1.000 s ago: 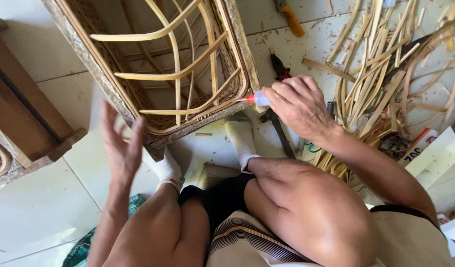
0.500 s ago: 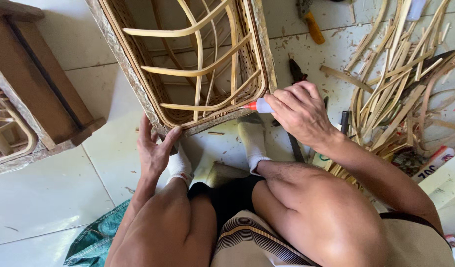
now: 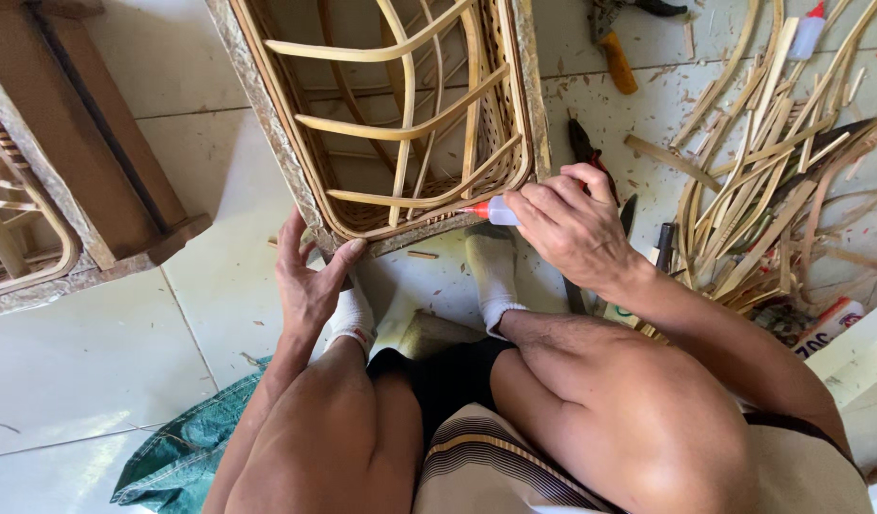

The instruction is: The person assembles a rectangular basket frame by inserting thin wooden strips into a wooden mold. They use pliers to cut and adjust the strips, a hammer to tap them into place, and apply glue to secure the joints. The person works methodically, fitting each strip and reinforcing the structure.

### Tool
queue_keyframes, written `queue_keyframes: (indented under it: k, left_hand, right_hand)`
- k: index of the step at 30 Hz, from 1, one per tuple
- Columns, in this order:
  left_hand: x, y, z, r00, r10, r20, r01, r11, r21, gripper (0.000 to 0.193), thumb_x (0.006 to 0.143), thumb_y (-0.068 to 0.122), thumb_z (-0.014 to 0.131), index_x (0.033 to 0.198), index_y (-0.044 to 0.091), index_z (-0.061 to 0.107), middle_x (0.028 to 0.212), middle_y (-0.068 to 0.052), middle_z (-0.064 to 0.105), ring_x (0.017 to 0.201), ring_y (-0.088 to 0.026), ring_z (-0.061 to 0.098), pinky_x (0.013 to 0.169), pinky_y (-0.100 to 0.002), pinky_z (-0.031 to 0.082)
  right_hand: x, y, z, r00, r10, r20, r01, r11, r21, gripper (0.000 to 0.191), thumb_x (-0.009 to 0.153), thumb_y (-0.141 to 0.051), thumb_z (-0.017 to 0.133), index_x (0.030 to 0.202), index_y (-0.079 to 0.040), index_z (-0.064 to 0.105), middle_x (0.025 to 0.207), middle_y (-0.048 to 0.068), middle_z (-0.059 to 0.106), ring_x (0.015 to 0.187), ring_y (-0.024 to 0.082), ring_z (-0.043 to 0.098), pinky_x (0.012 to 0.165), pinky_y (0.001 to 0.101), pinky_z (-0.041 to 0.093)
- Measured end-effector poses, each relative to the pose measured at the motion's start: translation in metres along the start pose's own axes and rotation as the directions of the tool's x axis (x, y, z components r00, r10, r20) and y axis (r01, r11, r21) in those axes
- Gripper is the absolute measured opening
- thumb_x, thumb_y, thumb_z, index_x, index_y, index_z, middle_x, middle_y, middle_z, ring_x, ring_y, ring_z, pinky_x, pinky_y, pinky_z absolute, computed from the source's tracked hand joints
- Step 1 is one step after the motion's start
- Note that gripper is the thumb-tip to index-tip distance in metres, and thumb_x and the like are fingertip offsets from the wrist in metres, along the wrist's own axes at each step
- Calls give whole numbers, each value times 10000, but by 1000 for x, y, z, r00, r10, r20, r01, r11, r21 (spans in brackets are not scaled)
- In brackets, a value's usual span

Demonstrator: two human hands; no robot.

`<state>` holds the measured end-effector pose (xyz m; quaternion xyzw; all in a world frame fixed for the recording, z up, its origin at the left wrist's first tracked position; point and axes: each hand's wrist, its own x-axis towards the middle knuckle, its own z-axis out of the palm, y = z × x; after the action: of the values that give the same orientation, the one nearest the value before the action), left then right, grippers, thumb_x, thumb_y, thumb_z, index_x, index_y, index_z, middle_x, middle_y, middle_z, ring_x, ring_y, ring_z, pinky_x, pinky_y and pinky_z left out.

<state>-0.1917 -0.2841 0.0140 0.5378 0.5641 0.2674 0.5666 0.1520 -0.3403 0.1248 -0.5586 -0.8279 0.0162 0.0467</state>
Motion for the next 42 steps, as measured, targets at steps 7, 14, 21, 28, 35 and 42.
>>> queue_keyframes:
  k: [7,14,21,28,35,42]
  left_hand:
    - [2,-11,-2,996,-88,12,89,995,-35,896,814,261,896,1574,121,441,1483,-95,561,1371,-255,572,1128,-484,503]
    - [3,-17,-6,1000,-28,13,29,999,-37,906,811,250,903,1577,131,433,1481,-98,550,1388,-259,555,1093,-480,527]
    - [6,-13,-11,998,-49,42,52,995,-79,903,823,276,886,1582,131,418,1515,-120,534,1395,-263,550,1071,-469,537]
    - [5,-11,-12,996,-78,44,80,996,-49,948,803,307,890,1595,139,397,1507,-136,518,1406,-262,537,1077,-468,536]
    - [7,-4,-18,995,-35,96,48,990,-130,911,847,260,855,1608,141,370,1573,-122,473,1433,-270,512,1129,-474,500]
    - [7,2,-19,991,-61,122,84,978,-193,911,853,232,840,1614,128,350,1574,-116,455,1433,-266,508,1172,-477,475]
  right_hand:
    - [16,-6,-11,1000,-13,0,13,997,81,452,801,-173,852,1222,-86,714,1083,12,651,1002,190,599,1039,437,403]
    - [37,-22,-5,995,-98,9,97,995,27,379,882,-147,842,1233,-87,710,1041,-15,628,999,162,606,1050,406,413]
    - [44,-31,-7,995,-96,22,94,993,77,418,836,-186,828,1217,-68,704,1063,23,656,981,192,607,970,421,414]
    - [56,-41,0,988,-153,28,150,986,73,398,869,-175,832,1218,-38,700,1031,21,633,957,180,596,965,394,431]
    - [67,-48,-5,987,-154,39,149,983,105,441,810,-216,849,1178,-21,702,993,45,636,915,197,585,927,405,432]
    - [75,-61,7,978,-201,63,195,976,98,461,797,-229,871,1168,-15,701,954,39,623,922,194,587,899,382,430]
